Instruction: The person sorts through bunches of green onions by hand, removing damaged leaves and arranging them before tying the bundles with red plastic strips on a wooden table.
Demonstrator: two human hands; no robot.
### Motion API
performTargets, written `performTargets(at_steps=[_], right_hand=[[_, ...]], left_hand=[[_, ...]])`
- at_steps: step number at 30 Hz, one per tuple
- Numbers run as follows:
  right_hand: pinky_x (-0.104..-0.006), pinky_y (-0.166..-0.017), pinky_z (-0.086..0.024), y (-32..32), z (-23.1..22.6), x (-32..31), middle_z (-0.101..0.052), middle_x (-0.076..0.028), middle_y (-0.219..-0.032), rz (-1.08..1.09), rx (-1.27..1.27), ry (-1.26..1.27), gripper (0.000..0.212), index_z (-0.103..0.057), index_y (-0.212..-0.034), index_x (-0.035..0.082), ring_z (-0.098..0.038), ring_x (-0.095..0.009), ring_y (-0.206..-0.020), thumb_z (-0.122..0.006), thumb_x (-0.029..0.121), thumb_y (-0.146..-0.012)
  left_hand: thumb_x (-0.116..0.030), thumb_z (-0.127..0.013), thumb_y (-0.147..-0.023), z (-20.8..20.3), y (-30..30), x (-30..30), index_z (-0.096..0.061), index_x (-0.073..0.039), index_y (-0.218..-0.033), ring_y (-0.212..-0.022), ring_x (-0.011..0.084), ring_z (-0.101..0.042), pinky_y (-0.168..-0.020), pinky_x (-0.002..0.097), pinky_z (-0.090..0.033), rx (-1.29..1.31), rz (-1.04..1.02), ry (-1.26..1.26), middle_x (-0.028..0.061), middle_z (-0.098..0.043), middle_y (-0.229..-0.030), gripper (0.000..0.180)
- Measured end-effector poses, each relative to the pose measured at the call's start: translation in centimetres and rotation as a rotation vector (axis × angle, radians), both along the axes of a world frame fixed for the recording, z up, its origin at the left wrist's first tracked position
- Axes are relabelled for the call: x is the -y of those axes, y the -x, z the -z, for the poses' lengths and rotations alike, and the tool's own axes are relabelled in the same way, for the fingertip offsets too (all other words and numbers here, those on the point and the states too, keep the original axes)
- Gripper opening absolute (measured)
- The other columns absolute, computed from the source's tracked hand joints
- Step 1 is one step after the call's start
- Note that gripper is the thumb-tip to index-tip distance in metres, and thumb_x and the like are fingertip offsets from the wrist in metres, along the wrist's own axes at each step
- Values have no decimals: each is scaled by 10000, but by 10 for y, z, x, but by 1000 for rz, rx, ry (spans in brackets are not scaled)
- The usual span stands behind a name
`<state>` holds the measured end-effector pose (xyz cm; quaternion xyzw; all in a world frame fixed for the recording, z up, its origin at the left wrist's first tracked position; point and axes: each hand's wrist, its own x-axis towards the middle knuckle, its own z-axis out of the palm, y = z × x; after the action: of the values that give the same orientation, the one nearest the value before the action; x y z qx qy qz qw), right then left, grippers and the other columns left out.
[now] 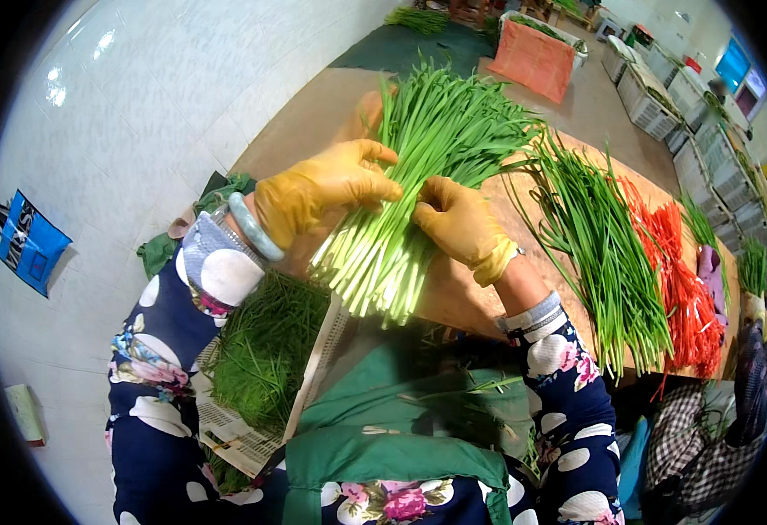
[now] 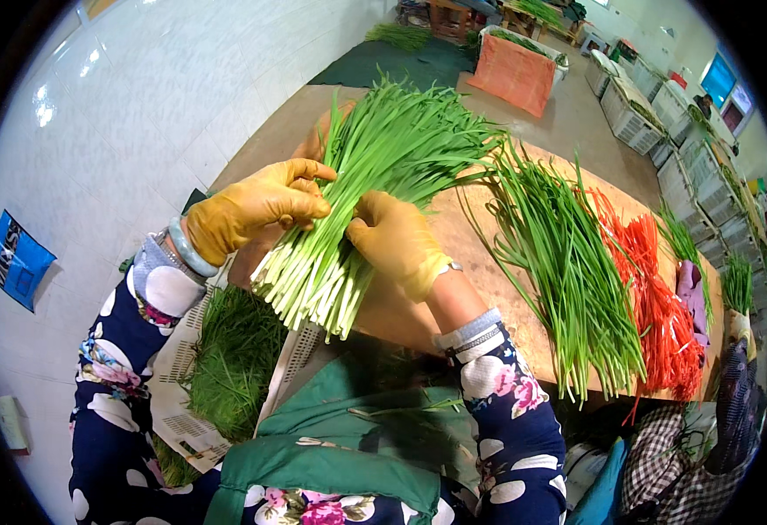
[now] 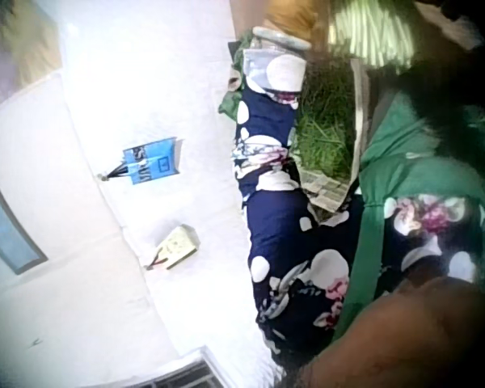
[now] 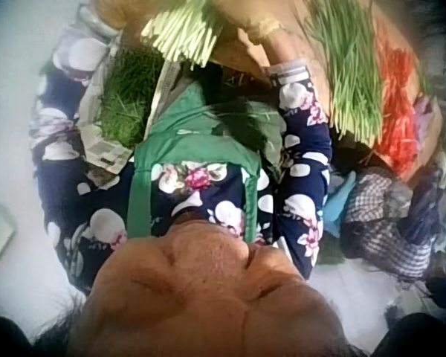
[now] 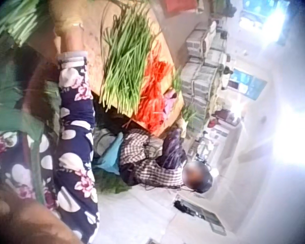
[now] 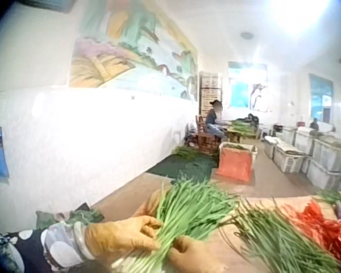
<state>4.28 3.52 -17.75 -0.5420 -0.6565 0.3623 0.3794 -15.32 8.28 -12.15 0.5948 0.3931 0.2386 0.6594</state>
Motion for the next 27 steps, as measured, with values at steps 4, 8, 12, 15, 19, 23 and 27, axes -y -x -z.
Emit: performTargets(at_steps=[4,8,12,15,19,23,27], right_hand=[[-379,-741,-497,-10,4,0,-665,-209,-879,56,35,-34,238,-611,-953,-25,-644,-331,-816,-591,170,-817],[-382,-711,-487,-19,16,3,-648,-204,-833,32,-96,-88,209,-599,-931,-31,-634,-293,-780,-579,145,-819],[-377,-701,-484,-22,-2,26,-632,-201,-801,-37,-170,-78,188,-596,-912,-34,-624,-251,-756,-566,131,-826],[-375,-713,-487,-12,-26,26,-642,-217,-817,-29,-142,-194,199,-610,-919,-28,-641,-284,-776,-564,142,-826],[-388,-780,-498,-1,-33,15,-664,-228,-904,-43,46,-76,305,-653,-1004,-2,-653,-348,-871,-575,218,-808],[-371,-818,-500,2,-41,0,-686,-199,-977,-96,119,118,344,-696,-1041,42,-663,-325,-916,-588,293,-832],[-284,-631,-491,-8,-27,-24,-674,-111,-816,-97,21,141,362,-674,-949,-44,-611,-175,-684,-658,297,-828]], left_hand=[[-22,-779,-702,8,-30,13,-335,19,-1409,-813,104,-538,-732,219,-479,-251,2,-320,4,-435,-927,835],[-56,-765,-695,26,-42,23,-385,-35,-1400,-763,103,-512,-695,222,-462,-502,-128,-656,-6,-442,-862,801],[-67,-754,-689,26,-38,15,-459,-21,-1317,-751,108,-514,-695,238,-463,-595,-163,-692,-6,-470,-822,695],[-30,-719,-718,17,-42,13,-484,-14,-1272,-822,115,-552,-746,242,-476,-484,-84,-589,16,-548,-917,602],[52,-627,-754,27,-42,19,-462,18,-1299,-952,133,-598,-842,252,-490,-293,-8,-347,71,-616,-1055,570],[65,-544,-786,30,-18,26,-433,78,-1317,-957,156,-620,-848,253,-513,96,-33,-24,108,-619,-1090,542],[35,-609,-840,38,-18,32,-540,42,-1203,-966,165,-636,-857,266,-526,290,-102,60,113,-640,-1071,369]])
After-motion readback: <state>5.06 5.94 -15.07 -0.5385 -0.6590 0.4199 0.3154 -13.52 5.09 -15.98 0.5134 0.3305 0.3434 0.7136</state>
